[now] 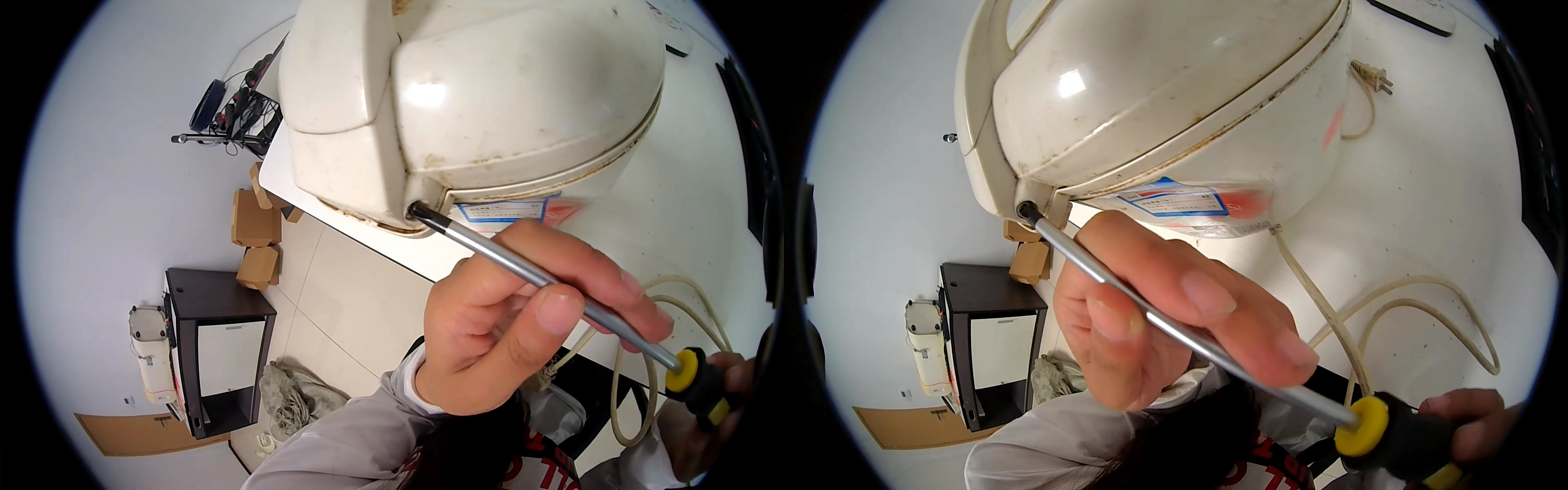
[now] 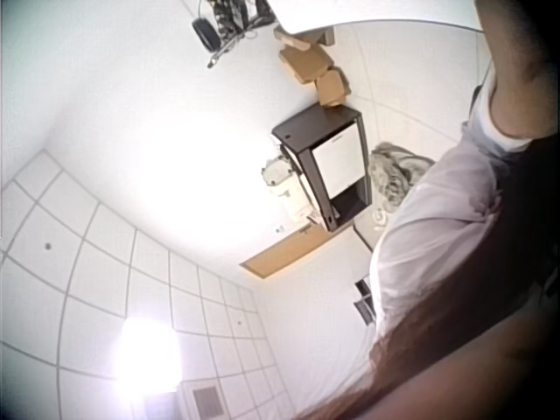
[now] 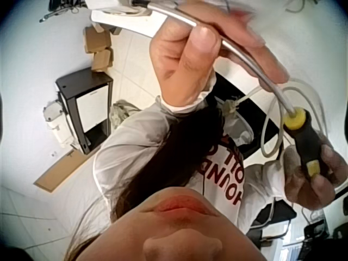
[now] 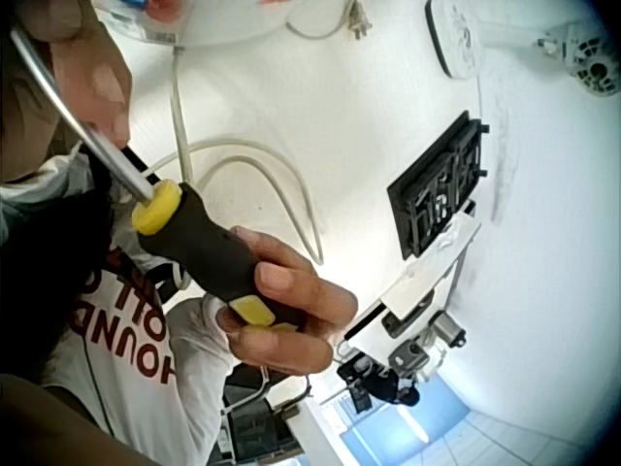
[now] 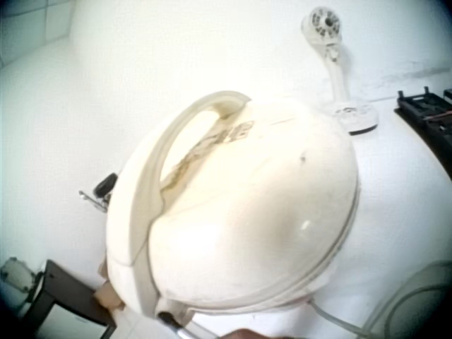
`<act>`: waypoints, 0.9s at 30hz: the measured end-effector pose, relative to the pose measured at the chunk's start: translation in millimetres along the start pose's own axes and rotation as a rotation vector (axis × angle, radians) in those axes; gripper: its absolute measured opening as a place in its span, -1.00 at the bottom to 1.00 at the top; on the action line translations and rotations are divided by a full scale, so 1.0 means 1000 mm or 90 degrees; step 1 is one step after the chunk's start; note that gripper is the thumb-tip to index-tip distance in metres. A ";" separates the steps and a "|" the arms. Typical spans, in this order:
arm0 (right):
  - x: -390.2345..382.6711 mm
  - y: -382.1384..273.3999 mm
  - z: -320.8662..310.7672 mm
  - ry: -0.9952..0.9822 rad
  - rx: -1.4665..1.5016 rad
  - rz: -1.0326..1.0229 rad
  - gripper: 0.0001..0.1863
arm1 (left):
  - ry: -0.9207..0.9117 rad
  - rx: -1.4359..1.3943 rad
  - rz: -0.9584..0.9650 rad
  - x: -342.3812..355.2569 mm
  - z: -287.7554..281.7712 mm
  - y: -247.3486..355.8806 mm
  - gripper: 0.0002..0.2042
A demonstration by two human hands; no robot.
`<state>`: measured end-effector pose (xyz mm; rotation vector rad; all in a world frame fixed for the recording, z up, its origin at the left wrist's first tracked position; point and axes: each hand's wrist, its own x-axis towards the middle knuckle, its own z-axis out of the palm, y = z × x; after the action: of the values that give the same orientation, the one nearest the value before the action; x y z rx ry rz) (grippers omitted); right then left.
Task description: The person uses a screwdriver to remove screws from the bottom of a white rice cooker. They reposition the appliance, unscrew fasteners, and place the screwdriver down after completing the removal.
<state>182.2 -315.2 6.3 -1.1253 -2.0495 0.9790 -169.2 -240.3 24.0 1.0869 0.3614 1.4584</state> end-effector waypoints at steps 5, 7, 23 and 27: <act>0.089 -0.029 0.066 0.228 0.248 -0.281 -0.72 | 0.012 0.028 -0.013 0.005 0.003 0.000 -0.76; 0.104 0.000 0.073 0.169 0.372 -0.406 -0.70 | 0.017 0.060 -0.010 0.002 0.001 -0.002 -0.77; 0.060 -0.027 0.062 0.311 0.014 -0.107 -0.63 | 0.019 0.100 0.006 0.001 -0.001 -0.005 -0.76; 0.080 -0.075 0.061 0.250 0.098 -0.162 -0.68 | 0.051 0.111 0.008 -0.002 0.003 -0.002 -0.74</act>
<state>65.4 -292.5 46.4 -0.8702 -1.7164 0.7117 -166.0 -242.8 22.7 1.1719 0.5481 1.5056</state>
